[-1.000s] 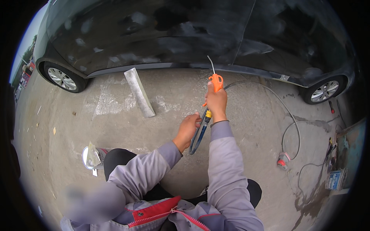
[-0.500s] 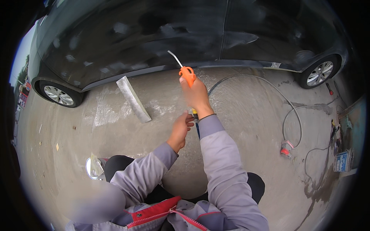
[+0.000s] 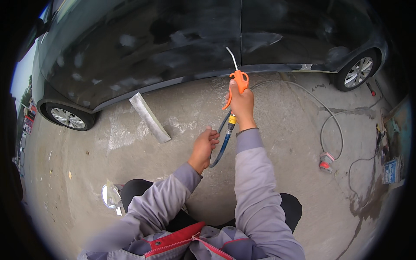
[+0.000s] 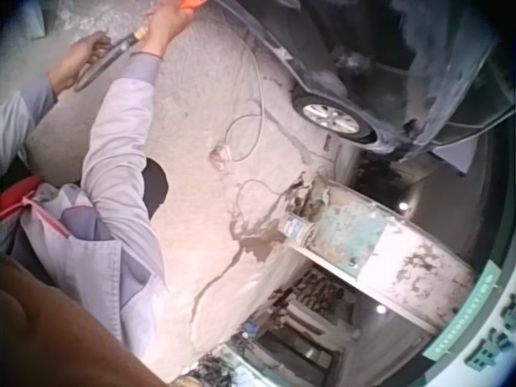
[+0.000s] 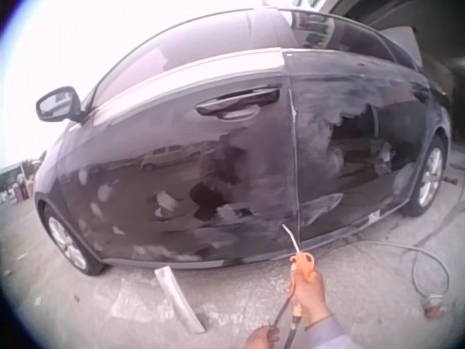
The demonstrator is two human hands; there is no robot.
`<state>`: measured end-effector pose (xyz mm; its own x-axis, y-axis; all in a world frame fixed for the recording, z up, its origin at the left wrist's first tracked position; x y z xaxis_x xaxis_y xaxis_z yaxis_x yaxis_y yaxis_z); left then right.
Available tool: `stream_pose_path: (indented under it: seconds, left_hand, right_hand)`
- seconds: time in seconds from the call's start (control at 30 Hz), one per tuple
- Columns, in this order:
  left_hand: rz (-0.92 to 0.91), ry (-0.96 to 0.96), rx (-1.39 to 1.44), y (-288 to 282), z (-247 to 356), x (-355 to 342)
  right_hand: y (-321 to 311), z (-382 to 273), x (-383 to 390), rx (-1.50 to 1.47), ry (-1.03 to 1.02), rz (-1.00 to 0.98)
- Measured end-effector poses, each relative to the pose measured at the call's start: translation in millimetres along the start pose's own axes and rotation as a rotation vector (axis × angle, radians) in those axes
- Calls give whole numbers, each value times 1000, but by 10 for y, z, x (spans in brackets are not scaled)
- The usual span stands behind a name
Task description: The person inspects a dent on a car door, then uses a pneumatic sander to smooth the surface. They mix body filler on a metal sheet and prepare to apply it to the damaged area.
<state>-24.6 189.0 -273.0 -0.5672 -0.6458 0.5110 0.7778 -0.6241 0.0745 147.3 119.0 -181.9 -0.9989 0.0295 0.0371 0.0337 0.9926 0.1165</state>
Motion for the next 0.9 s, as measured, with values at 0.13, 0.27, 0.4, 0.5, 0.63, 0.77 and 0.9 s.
stream_pose_path:
  seconds: [0.13, 0.27, 0.4, 0.5, 0.63, 0.77, 0.9]
  left_hand:
    - [12, -2, 10, -6, 3, -6]
    - [12, -17, -10, -29, 2, -13]
    - [-2, -28, 11, -46, 2, -10]
    - [-8, -27, 19, -62, 15, -3]
    - [5, -13, -1, -74, 44, 11]
    - [0, -23, 26, -72, 79, 36]
    - [-5, -40, 30, -101, 102, 34]
  right_hand:
    - [-25, -9, 18, 35, 17, 119]
    - [45, -83, 28, 19, -25, 9]
    - [36, -134, 27, 10, 2, 68]
    - [1, -127, 31, 26, -29, 146]
    - [112, 6, 104, 83, 35, 23]
    - [328, 121, 298, 180, 42, -107]
    - [501, 147, 488, 162, -55, -294]
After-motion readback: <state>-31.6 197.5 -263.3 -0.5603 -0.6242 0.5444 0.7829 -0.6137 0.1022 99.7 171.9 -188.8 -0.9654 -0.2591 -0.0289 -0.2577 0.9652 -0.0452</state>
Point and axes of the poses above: each hand's wrist, its own x-axis away from the middle knuckle, its own y-axis out of the palm, z = x × y, the point moved 3 cm from there along -x, towards the middle knuckle, and after that the axes turned 15 degrees about z, right-handed, at the moved point
